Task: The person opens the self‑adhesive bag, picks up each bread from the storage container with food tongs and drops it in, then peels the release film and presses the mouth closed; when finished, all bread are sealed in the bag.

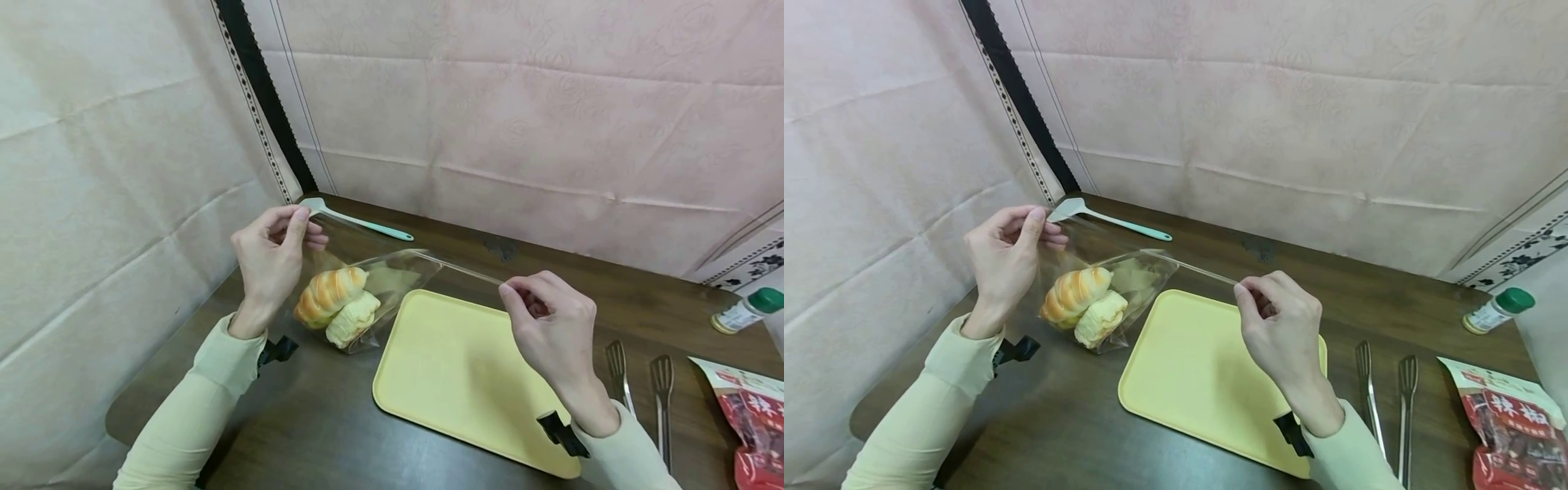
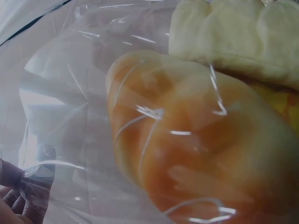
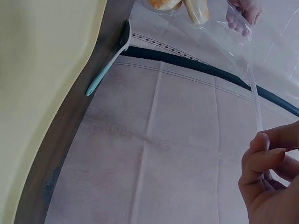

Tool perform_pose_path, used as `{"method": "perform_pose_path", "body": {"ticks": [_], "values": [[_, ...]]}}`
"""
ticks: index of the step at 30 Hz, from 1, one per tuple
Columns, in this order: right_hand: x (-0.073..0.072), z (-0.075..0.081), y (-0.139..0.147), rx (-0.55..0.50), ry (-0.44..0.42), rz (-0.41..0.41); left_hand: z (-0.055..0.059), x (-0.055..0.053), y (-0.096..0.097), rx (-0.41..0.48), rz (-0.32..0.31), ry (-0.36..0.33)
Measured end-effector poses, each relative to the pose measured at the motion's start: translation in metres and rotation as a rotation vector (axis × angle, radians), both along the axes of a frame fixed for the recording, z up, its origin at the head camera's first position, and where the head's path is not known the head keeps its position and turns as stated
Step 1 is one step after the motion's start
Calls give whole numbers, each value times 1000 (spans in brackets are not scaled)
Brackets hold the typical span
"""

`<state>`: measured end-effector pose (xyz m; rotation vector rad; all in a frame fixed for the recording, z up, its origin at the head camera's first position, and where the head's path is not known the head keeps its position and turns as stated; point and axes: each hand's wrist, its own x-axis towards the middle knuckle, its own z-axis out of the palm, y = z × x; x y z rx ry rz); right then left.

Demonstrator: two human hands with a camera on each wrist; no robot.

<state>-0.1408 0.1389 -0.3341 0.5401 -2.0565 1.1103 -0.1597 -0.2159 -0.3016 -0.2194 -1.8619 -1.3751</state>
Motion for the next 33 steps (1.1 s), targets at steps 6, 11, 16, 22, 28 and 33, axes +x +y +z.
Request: {"method": "perform_pose_path", "body": {"ticks": [6,11,16,22,28,33], "values": [[1,-5,3,-26,-11,-10,-2,-2,-2,39,-12,-2],[4,-8,7,-26,-41,-30,-3,-3,-5,44,-11,4],[8,-8,14,-60,-117,-17,-3,-4,-5,49,-10,13],[16,-3,22,-108,-243,-18,-1,-6,-6,70,-18,33],[19,-2,27,-114,-276,-41,-1,-8,-7,79,-22,45],[22,-3,30,-104,-303,-64,-4,-7,-7,85,-16,31]]}}
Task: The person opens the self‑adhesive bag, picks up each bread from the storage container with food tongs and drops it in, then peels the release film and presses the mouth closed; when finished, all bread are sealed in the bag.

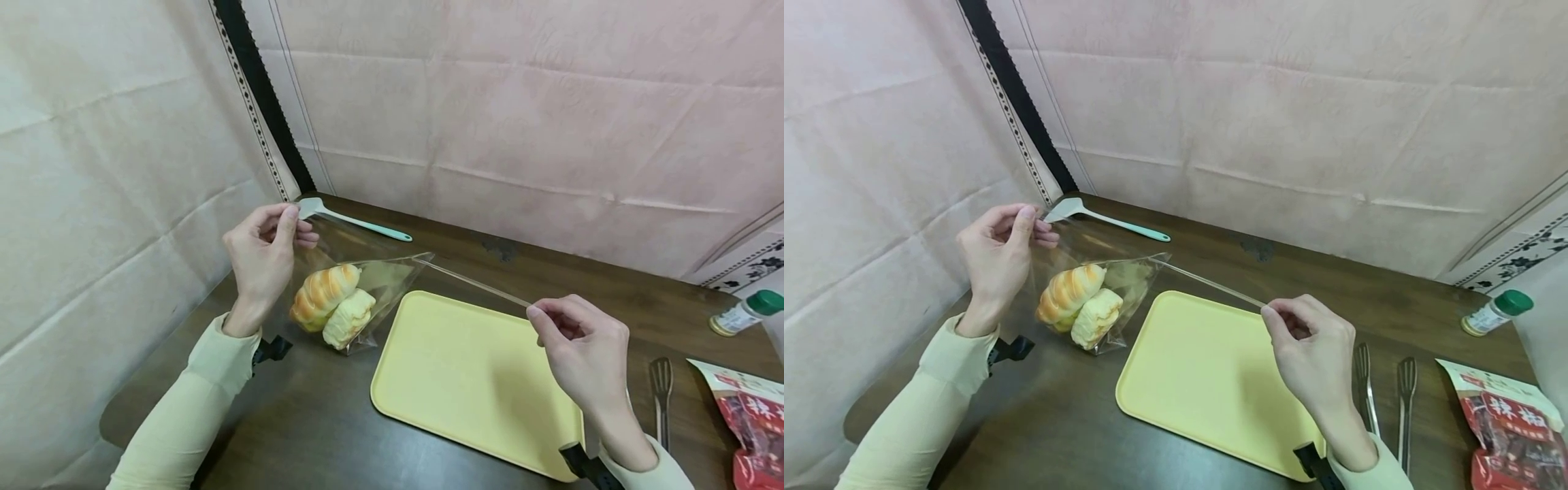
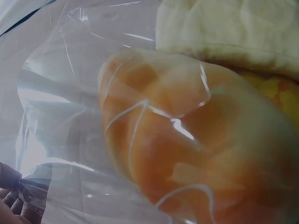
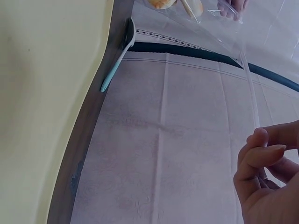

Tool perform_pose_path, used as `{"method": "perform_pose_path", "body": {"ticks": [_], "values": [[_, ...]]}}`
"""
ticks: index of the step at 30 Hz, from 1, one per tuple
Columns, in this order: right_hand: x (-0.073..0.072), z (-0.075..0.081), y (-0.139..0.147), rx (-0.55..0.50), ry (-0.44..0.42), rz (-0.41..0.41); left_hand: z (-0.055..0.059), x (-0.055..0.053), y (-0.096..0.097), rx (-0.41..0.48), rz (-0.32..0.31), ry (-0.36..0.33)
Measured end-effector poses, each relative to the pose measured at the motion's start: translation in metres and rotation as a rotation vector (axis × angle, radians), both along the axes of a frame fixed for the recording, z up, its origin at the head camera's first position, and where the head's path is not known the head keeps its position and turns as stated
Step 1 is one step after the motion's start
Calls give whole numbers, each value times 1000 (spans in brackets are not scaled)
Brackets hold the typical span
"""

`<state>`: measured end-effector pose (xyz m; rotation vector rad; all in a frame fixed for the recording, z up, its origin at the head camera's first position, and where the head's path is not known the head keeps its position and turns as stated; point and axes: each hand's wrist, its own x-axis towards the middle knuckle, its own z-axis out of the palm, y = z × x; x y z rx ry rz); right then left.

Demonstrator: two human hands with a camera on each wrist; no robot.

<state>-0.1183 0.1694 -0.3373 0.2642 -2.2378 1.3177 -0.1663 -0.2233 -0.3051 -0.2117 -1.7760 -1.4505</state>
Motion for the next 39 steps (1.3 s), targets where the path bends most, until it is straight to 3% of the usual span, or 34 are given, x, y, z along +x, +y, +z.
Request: {"method": "perform_pose_path", "body": {"ticks": [6,14,39], "values": [[10,-2,3,-4,-62,-33,-2,4,0,-4,7,-17],[15,-2,14,-39,-108,-82,1,0,2,-16,-2,-15],[15,-5,31,0,-108,-121,-1,-9,1,0,11,-18]]}}
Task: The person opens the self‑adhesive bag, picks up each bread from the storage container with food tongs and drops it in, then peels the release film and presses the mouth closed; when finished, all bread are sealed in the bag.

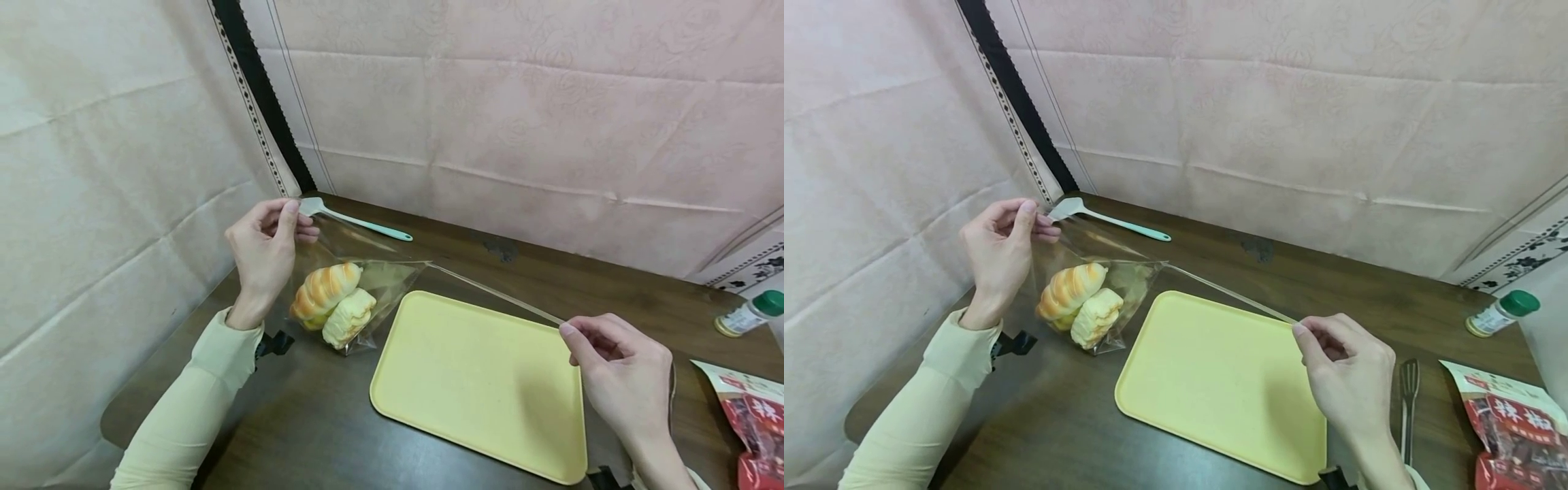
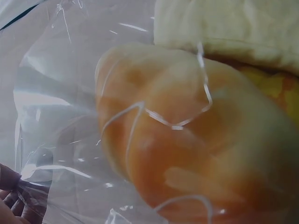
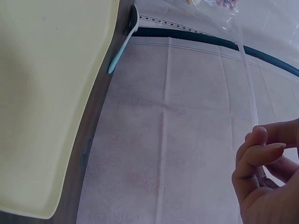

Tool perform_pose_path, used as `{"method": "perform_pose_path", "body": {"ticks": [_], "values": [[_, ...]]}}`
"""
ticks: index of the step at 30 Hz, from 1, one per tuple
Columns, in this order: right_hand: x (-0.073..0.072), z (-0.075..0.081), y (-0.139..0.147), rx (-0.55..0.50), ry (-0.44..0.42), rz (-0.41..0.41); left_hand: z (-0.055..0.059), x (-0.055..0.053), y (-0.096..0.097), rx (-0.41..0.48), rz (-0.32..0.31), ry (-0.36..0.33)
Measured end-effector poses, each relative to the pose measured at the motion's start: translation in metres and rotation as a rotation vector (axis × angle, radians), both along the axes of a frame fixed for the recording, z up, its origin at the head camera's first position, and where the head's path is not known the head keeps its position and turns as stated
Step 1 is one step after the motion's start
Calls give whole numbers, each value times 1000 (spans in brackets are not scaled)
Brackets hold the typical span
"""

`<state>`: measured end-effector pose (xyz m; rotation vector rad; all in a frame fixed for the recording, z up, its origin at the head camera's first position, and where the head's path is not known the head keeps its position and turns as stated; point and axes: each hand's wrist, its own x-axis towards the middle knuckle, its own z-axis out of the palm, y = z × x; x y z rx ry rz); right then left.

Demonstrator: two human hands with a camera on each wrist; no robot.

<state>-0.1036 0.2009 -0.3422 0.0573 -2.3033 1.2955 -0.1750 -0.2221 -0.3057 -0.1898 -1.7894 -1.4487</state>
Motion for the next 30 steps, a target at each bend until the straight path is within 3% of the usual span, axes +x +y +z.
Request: {"method": "perform_pose_path", "body": {"ticks": [22,30], "values": [[5,-10,11,19,-59,-29,-3,-1,1,10,9,10],[3,-18,13,74,-83,-41,-2,0,-1,28,6,24]]}}
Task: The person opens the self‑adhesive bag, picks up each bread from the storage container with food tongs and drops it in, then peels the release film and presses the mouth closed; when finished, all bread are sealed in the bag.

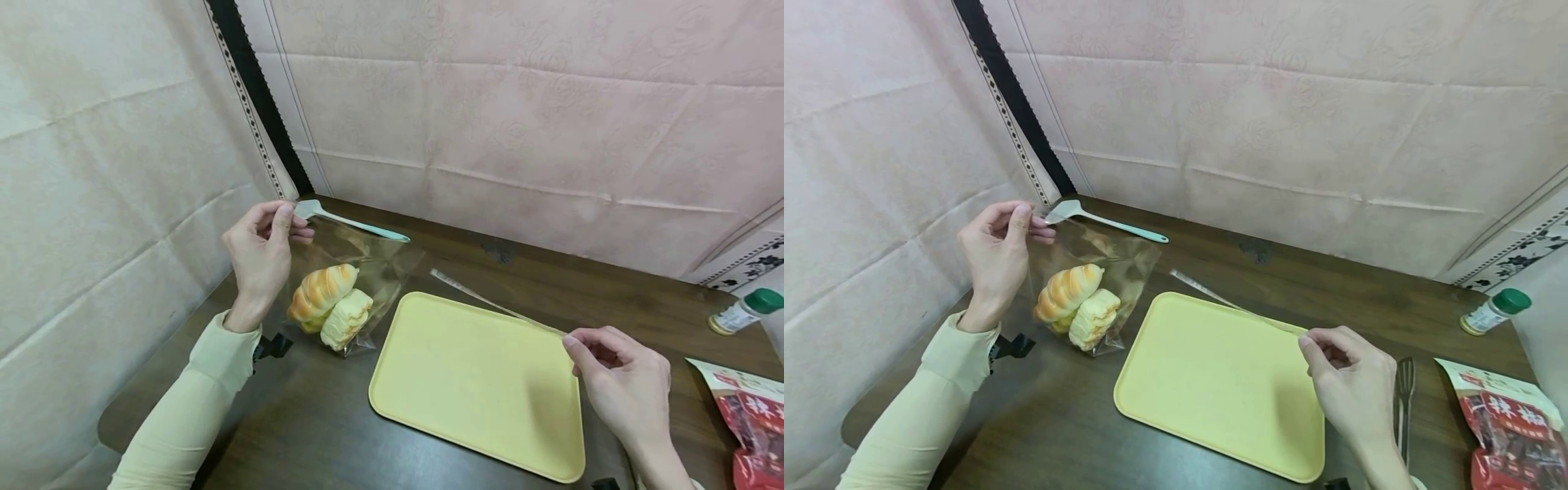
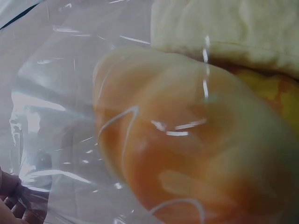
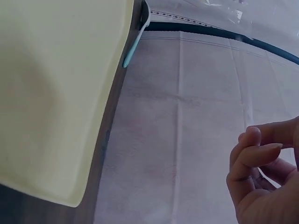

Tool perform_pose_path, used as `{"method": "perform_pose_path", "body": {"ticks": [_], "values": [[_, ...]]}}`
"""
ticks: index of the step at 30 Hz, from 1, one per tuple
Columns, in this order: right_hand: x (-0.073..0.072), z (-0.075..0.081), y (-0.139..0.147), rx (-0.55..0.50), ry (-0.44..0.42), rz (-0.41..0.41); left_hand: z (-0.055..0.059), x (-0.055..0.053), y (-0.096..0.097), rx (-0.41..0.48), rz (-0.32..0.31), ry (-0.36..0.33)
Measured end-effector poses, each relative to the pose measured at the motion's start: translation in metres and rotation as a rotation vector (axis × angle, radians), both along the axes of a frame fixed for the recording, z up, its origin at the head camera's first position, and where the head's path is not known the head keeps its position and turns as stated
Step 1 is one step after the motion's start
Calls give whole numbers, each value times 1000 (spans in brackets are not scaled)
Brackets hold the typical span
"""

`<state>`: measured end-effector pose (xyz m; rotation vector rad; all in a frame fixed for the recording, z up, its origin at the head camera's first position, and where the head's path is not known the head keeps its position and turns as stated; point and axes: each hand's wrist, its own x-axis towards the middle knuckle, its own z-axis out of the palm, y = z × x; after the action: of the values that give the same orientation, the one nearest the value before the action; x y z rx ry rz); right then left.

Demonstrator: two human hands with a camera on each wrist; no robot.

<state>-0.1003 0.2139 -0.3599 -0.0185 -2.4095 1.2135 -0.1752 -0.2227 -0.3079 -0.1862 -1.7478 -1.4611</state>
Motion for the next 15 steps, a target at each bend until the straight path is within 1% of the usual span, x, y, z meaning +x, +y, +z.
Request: {"method": "perform_pose_path", "body": {"ticks": [3,8,10,15], "values": [[-2,-6,1,64,-68,41,0,0,-1,13,-1,12],[-9,-16,2,212,-229,171,0,0,-2,9,-2,17],[-11,-19,5,259,-290,211,0,0,-2,6,-2,14],[-16,-24,11,342,-428,274,0,0,0,-1,-6,10]]}}
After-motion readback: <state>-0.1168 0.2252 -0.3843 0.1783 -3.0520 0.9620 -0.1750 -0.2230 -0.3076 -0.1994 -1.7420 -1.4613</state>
